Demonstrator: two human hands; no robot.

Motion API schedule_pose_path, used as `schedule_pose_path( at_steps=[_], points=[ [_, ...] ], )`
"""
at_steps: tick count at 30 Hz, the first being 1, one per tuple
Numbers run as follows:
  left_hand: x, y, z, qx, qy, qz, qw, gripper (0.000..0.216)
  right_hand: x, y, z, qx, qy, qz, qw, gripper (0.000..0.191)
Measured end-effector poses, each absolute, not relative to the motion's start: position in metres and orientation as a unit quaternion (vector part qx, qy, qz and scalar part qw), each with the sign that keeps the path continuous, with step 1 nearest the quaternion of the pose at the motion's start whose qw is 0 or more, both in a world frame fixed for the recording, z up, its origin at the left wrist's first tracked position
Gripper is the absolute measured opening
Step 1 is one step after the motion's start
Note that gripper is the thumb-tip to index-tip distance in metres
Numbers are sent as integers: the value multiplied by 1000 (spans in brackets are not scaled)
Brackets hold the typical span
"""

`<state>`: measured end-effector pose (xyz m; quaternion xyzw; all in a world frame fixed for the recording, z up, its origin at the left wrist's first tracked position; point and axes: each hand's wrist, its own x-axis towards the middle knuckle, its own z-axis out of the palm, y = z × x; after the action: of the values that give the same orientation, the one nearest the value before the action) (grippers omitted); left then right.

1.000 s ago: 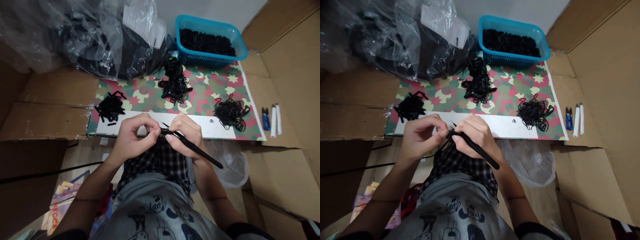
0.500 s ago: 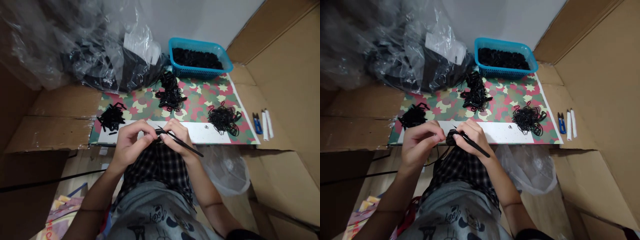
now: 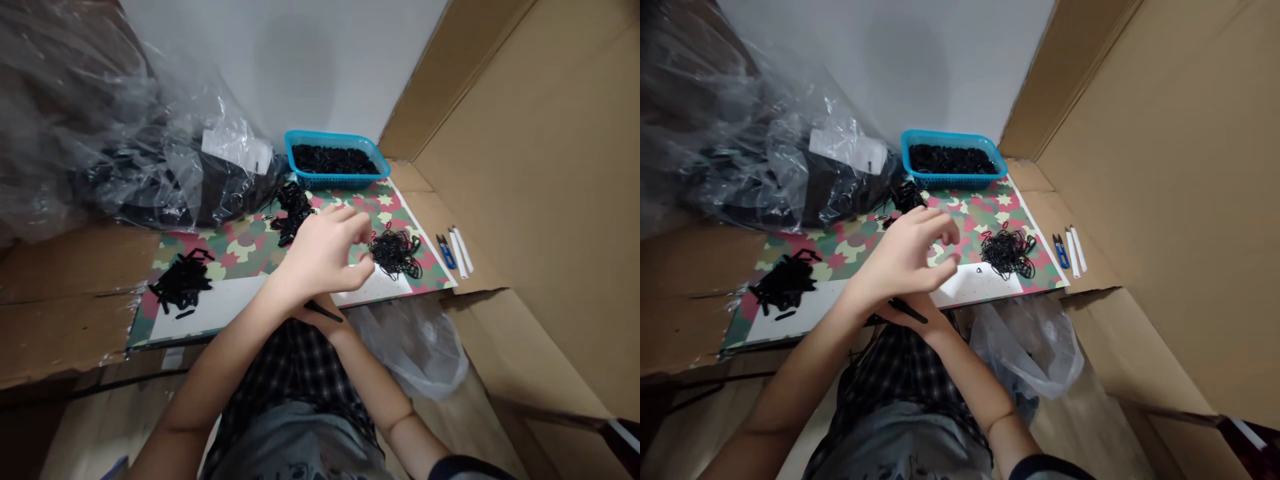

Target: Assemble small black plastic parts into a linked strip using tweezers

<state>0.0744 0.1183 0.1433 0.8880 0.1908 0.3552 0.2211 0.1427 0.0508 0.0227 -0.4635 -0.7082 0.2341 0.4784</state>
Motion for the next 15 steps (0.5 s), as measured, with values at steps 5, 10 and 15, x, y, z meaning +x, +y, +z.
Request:
schedule_pose_path(
  at_steps=[5,10,15],
  points=[
    [69,126,159,884,197,369,208,29,148,56,33,-472,-717,248,449,22],
    [7,127,135,820,274,453,216,15,152,60,54,-429,-733,251,464,14],
    [-38,87,79,613,470,583,252,20,159,56,74,-383,-763,218,473,14]
  ],
)
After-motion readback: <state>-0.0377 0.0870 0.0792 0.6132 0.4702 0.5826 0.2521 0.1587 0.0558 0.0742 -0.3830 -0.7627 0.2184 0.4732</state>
